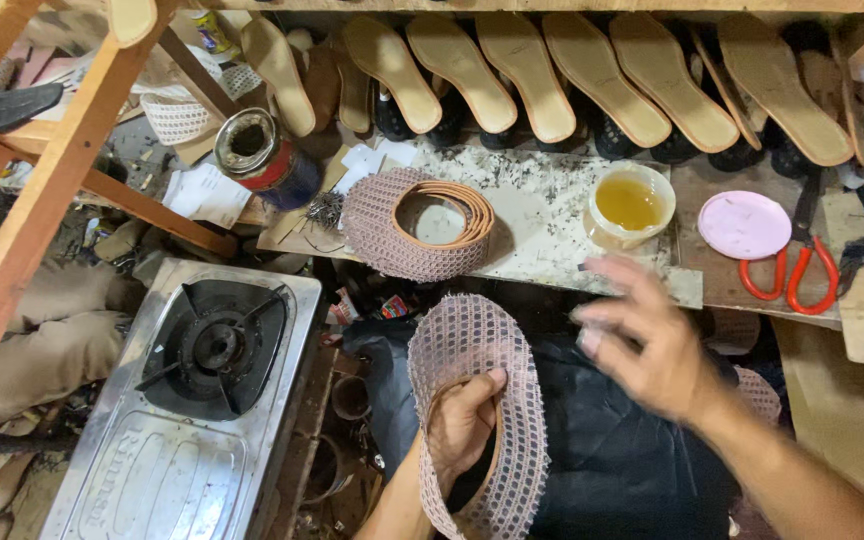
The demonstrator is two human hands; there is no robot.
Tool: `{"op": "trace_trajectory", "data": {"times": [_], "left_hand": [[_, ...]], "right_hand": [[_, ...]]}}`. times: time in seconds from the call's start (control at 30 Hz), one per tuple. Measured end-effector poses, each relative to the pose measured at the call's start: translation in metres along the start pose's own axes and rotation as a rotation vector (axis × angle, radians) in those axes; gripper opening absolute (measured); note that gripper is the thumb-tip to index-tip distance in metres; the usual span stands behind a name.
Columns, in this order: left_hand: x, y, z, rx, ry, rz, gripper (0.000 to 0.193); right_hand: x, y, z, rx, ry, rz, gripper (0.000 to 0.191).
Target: The person holds a woven mesh shoe upper strap and repeatedly dips their fingers into a container of yellow glue, spreading the glue along the strap's edge by hand. A small gas burner is lit on the workbench beside them, and finished shoe uppers line the shelf above the bench.
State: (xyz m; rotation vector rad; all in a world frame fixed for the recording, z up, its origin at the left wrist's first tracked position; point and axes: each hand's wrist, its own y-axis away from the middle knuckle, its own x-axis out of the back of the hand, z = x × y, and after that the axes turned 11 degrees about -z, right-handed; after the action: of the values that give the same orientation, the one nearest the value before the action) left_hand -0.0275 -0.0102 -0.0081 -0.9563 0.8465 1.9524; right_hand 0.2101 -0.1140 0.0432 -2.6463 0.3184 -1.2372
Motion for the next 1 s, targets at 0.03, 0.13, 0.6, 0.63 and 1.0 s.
{"op": "trace_trajectory", "data": {"times": [0.03, 0.13, 0.6, 0.63, 1.0], "left_hand": [[-0.003, -0.002, 0.000, -0.004, -0.009, -0.013, 0.025], [-0.010, -0.002, -0.002, 0.001, -0.005, -0.063, 0.027], [-0.020, 0.002, 0.006, -0.005, -0.072, -0.103, 0.028], [-0.021, 0.002, 0.005, -0.009, -0.101, -0.098, 0.028], [-0.028, -0.012, 0.011, -0.123, -0.238, -0.094, 0.026]], "right_hand": [[-0.010, 0.007, -0.015, 0.069, -0.042, -0.015, 0.033], [-0.026, 0.020, -0.037, 0.204, -0.040, -0.031, 0.044], [-0.023, 0.021, -0.024, 0.320, 0.020, 0.033, 0.044], [-0.023, 0.020, -0.024, 0.288, 0.047, 0.052, 0.045], [-0.027, 0.021, -0.047, 0.010, -0.332, -0.064, 0.046]]}}
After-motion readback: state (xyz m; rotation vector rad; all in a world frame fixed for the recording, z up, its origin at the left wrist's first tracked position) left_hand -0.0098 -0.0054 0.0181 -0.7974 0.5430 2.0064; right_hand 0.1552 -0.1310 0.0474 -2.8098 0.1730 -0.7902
